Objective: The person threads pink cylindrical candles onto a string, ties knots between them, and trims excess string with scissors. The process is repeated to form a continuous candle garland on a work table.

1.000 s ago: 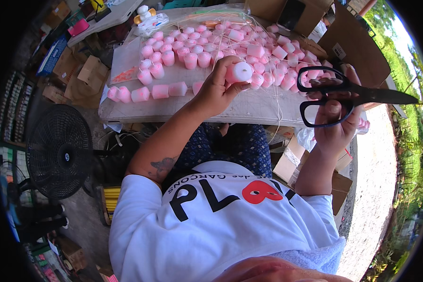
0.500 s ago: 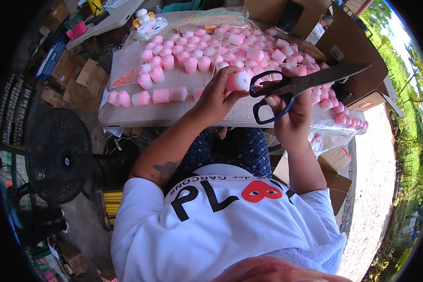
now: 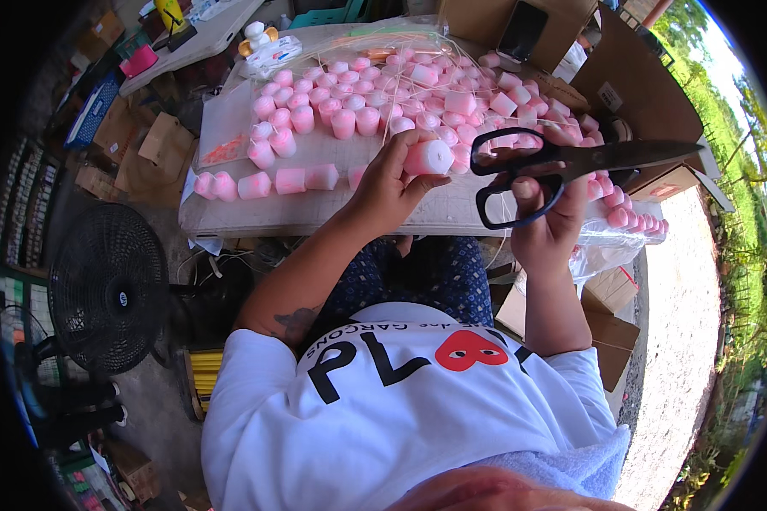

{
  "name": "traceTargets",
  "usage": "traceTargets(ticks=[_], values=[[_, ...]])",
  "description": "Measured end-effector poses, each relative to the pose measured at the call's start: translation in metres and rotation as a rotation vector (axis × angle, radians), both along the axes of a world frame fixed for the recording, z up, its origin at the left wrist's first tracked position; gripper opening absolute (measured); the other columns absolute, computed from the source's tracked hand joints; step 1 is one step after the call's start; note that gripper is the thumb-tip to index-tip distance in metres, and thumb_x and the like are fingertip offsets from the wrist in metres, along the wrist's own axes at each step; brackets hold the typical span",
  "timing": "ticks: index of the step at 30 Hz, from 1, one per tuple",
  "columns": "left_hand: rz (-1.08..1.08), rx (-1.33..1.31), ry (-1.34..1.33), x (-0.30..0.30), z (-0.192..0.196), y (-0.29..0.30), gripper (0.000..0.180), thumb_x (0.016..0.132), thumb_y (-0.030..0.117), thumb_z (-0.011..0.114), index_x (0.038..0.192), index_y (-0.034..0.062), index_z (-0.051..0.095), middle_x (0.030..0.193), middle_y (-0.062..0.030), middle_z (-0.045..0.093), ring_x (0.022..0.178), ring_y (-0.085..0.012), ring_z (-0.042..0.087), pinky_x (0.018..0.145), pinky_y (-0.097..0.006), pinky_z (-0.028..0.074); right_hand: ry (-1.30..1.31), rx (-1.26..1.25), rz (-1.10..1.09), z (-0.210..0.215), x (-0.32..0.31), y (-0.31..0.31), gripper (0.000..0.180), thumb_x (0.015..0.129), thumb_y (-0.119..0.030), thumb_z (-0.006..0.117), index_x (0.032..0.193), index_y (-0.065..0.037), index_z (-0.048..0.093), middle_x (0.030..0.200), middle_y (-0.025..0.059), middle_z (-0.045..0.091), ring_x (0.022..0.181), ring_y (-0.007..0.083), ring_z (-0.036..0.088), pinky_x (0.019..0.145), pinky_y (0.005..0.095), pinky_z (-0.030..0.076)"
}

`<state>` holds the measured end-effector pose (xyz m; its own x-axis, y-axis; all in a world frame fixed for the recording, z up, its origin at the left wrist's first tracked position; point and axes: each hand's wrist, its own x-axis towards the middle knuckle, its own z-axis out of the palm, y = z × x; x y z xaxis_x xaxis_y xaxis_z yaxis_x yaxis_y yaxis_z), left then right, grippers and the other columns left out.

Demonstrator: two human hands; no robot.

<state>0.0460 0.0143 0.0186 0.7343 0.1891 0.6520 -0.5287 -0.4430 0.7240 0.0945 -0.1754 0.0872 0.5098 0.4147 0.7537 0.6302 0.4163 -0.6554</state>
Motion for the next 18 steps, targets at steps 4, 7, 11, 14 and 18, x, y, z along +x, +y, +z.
traceTargets(ticks=[4, 7, 11, 14, 18], values=[[-0.012, -0.02, 0.007, -0.001, 0.0, -0.006, 0.052, 0.08, 0.006, 0.074, 0.123, 0.0051, 0.045, 0.111, -0.0137, 0.055, 0.099, -0.0217, 0.06, 0.08, -0.033, 0.052, 0.035, -0.048, -0.009, -0.002, -0.009, 0.006, 0.05, 0.091, -0.001, 0.059, 0.135, -0.001, 0.034, 0.108, 0.0118, 0.062, 0.1, 0.0182, 0.062, 0.092, 0.0295, 0.045], [0.024, 0.015, -0.011, -0.002, -0.002, -0.002, 0.049, 0.08, 0.005, 0.074, 0.121, 0.0049, 0.046, 0.11, -0.0135, 0.055, 0.1, -0.0217, 0.059, 0.08, -0.032, 0.052, 0.099, 0.011, 0.128, 0.003, -0.007, 0.001, 0.051, 0.091, -0.001, 0.059, 0.135, -0.002, 0.033, 0.112, 0.0131, 0.061, 0.103, 0.0201, 0.063, 0.092, 0.032, 0.046], [0.084, 0.131, -0.002, -0.008, 0.013, -0.012, 0.049, 0.08, 0.006, 0.075, 0.12, 0.0056, 0.047, 0.112, -0.0137, 0.056, 0.1, -0.0229, 0.059, 0.079, -0.033, 0.052, 0.004, -0.092, 0.015, -0.009, -0.008, 0.01, 0.049, 0.093, -0.003, 0.057, 0.135, -0.003, 0.032, 0.115, 0.0157, 0.059, 0.102, 0.0246, 0.064, 0.089, 0.035, 0.049], [0.012, 0.008, 0.067, -0.002, 0.0, 0.003, 0.047, 0.086, 0.004, 0.069, 0.124, 0.0054, 0.042, 0.114, -0.0088, 0.055, 0.105, -0.0163, 0.056, 0.089, -0.03, 0.047, 0.013, 0.05, 0.141, 0.001, -0.004, 0.012, 0.051, 0.092, -0.002, 0.059, 0.136, -0.004, 0.033, 0.123, 0.0118, 0.053, 0.106, 0.0179, 0.058, 0.09, 0.03, 0.046], [0.004, -0.036, 0.034, -0.004, -0.001, -0.004, 0.049, 0.082, 0.005, 0.072, 0.122, 0.005, 0.045, 0.113, -0.0122, 0.055, 0.102, -0.0198, 0.058, 0.083, -0.031, 0.05, 0.0, 0.045, 0.045, -0.016, -0.003, 0.019, 0.054, 0.089, 0.005, 0.06, 0.136, -0.003, 0.036, 0.117, 0.0067, 0.053, 0.101, 0.0097, 0.056, 0.086, 0.0232, 0.044]])
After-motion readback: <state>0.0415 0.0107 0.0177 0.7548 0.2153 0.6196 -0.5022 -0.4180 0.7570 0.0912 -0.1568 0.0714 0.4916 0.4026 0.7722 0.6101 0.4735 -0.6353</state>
